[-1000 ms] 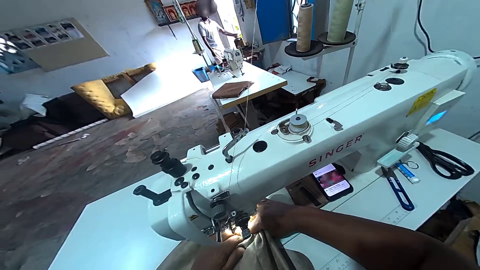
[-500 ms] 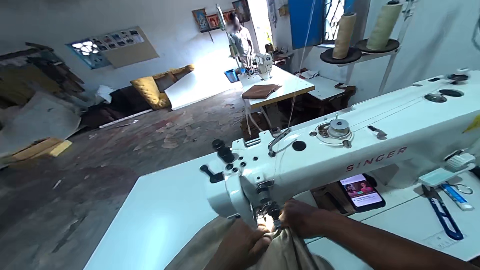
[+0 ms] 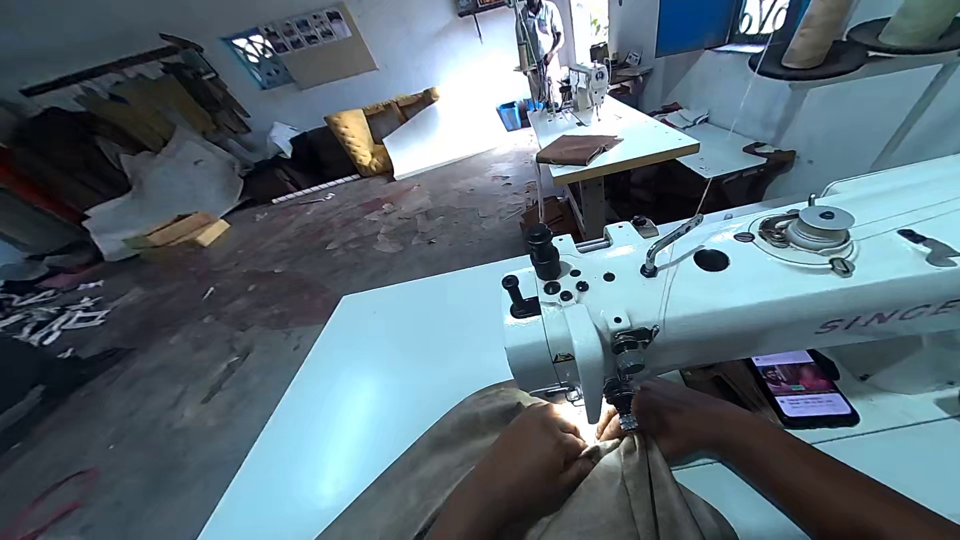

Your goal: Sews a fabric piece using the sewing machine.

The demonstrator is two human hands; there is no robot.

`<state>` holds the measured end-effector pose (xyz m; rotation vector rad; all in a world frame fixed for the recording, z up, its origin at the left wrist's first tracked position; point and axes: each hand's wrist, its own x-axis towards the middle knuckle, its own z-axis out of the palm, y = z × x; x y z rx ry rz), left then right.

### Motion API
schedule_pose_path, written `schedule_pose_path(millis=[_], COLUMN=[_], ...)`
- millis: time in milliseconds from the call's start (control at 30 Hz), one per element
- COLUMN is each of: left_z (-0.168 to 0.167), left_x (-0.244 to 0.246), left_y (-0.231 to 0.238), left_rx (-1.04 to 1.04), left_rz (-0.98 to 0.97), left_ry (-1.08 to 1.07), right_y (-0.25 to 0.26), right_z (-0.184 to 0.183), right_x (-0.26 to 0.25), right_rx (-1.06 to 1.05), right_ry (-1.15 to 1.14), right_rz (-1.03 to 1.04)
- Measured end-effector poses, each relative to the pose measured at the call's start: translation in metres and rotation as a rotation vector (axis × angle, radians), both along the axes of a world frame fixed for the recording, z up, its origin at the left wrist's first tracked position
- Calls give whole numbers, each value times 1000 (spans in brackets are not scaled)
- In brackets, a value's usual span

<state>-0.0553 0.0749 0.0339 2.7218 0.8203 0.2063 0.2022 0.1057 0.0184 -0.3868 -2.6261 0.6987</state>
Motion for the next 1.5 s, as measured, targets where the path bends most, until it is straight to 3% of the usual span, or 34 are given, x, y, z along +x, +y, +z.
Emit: schedule_pose_path(millis=[333,600,833,1033,1267,1433,1500], left_z=[-1,-6,-21,-5,1,8,5], left_x=[6,-1,-20,-6,9,20,23], left_y=[-3,2,18,7,-12,-20,-27], left_rx=[83,31,-50,87,137,135,232], left_rz=[203,273,172,54,236,313,333], left_ry=[64,87,-117,23,169,239,255], right_y=[-11,-15,-5,2,-5,-10,-10], right_z=[15,22,8,2,13,29,26], right_x=[-6,-8,-4,3,2,-1,-1], right_rx=[-61,-51,-28,11,-69,-155,-130], right_ry=[-261,-288,-251,-153,-160,-302,-243], right_rz=[-228,-283,-233,-112,-162,-239,-238])
